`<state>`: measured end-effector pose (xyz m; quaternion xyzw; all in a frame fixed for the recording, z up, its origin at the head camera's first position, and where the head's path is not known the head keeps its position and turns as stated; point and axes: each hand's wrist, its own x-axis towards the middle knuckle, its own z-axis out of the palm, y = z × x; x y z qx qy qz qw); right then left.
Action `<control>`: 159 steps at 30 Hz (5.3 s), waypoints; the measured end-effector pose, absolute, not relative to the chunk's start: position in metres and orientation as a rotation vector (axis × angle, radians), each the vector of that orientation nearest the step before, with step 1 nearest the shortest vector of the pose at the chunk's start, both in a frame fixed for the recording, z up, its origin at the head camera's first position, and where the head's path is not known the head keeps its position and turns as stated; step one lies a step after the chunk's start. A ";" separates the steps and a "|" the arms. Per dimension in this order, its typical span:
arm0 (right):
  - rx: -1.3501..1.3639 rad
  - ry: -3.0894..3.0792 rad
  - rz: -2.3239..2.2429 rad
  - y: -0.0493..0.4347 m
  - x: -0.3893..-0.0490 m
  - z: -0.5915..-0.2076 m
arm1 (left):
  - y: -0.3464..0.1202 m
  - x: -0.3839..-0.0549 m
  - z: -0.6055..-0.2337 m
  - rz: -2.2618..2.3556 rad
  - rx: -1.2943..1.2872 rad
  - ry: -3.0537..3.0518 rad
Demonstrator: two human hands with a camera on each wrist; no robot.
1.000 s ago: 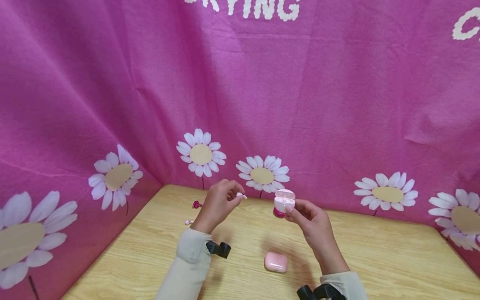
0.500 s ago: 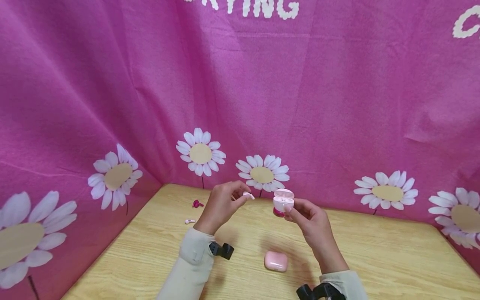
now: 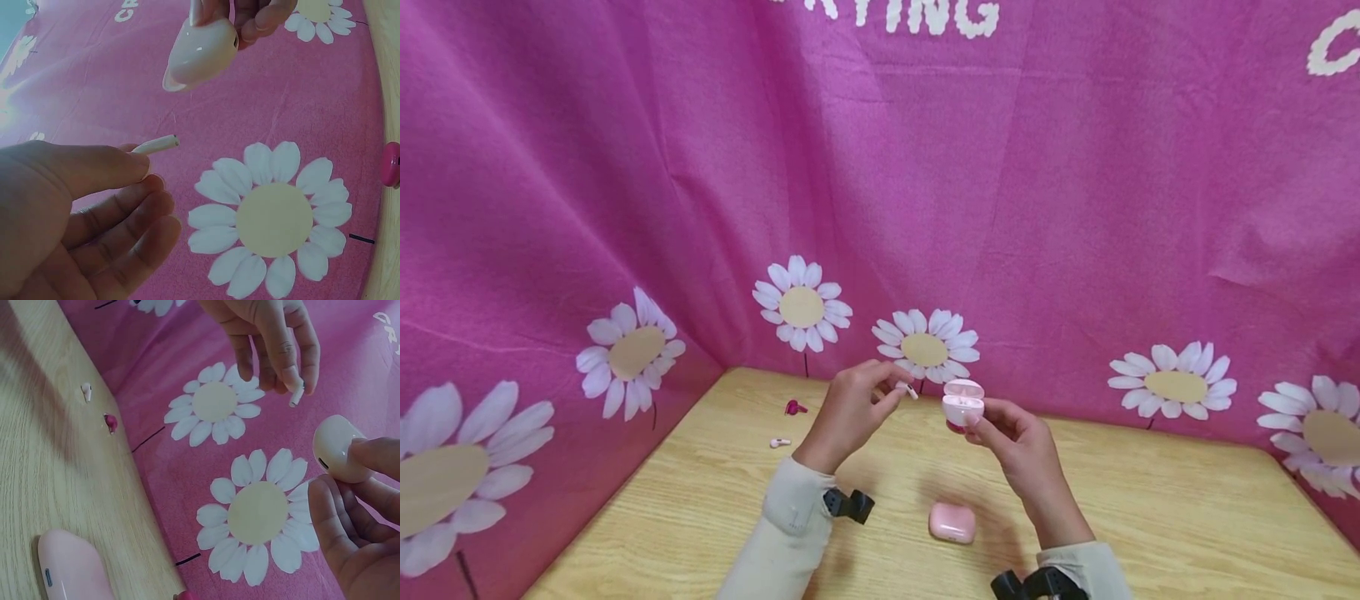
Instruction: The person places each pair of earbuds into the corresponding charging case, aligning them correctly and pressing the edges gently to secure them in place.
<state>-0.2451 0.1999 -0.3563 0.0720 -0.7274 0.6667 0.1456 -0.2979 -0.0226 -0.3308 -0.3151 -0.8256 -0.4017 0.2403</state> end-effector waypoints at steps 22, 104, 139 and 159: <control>0.248 -2.108 1.921 0.197 -0.245 -0.358 | -0.008 -0.294 -0.328 -1.197 -0.883 -2.104; 0.312 -2.167 1.832 0.190 -0.246 -0.362 | 0.001 -0.287 -0.334 -1.083 -1.013 -2.229; 0.303 -2.154 1.823 0.190 -0.246 -0.362 | 0.002 -0.287 -0.334 -1.051 -1.029 -2.237; 0.310 -2.151 1.835 0.190 -0.245 -0.361 | 0.001 -0.287 -0.335 -1.048 -1.040 -2.237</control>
